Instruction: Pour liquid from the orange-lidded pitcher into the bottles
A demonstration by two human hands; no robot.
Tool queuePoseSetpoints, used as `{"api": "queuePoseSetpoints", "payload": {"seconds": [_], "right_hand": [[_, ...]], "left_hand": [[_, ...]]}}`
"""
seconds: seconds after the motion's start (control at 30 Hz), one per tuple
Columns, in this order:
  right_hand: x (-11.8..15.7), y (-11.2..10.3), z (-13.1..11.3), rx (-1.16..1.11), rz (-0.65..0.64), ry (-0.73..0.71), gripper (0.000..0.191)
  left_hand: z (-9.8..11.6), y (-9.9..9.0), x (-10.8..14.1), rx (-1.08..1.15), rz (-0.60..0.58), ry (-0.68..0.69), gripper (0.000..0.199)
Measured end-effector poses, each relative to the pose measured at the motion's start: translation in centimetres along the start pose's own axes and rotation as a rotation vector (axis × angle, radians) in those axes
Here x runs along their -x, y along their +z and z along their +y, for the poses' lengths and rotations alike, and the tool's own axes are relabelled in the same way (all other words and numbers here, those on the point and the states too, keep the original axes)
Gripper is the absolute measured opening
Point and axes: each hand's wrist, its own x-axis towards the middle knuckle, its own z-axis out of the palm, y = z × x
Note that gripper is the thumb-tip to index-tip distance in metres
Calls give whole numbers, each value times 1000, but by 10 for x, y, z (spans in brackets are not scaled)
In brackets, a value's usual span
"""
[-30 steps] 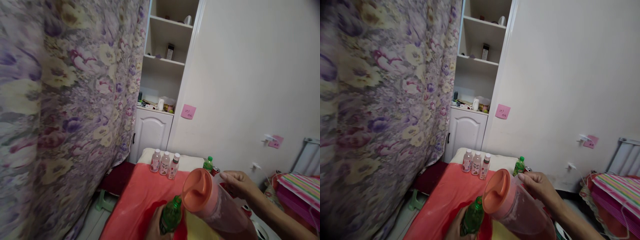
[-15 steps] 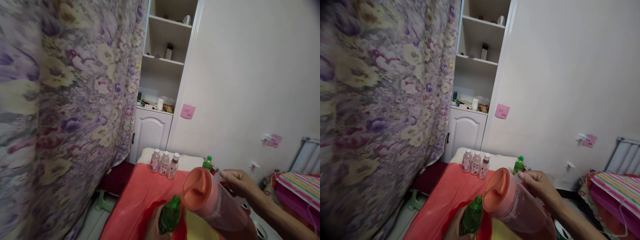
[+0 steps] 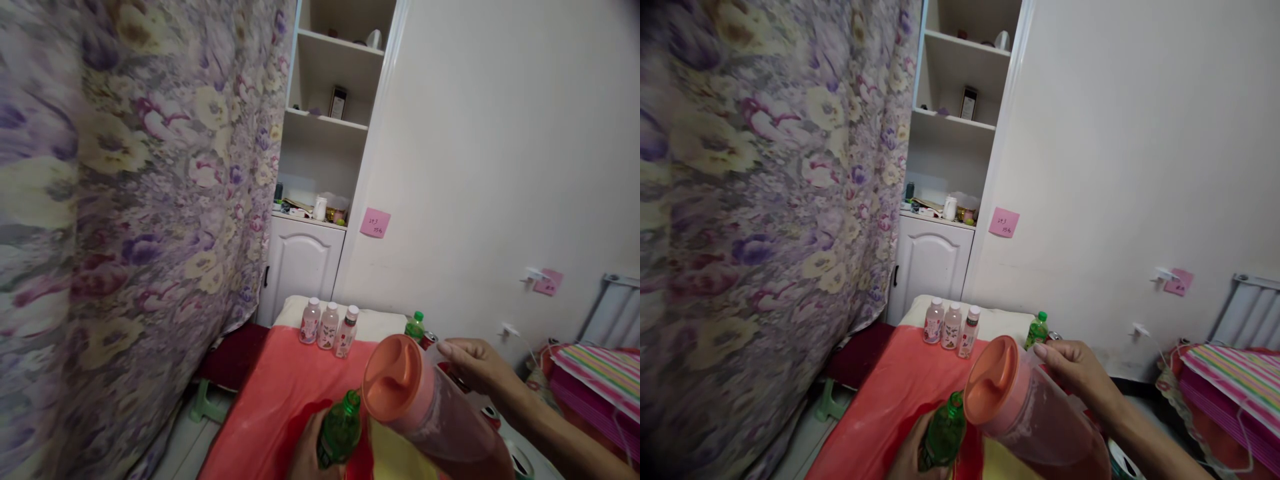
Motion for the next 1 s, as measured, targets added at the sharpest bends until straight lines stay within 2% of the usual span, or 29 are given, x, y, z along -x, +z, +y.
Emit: {"api": "queuePoseSetpoints", "payload": {"seconds": [0.33,0.57,0.67,1.0], "right_hand": [[-3,-3,4,13,-20,1,61],[2,0,-3,53,20,-5,59],[1,0,-3,36,-6,-1,59],[-1,-1,0,33,-10,-16,59]], "left_hand": [[-2,1,-1,10,-10,7,67],[-5,1,-2,39,-21,31,66],[-7,1,-2,31,-8,19,69],[0,0,-1,3,-11,25,66]]}}
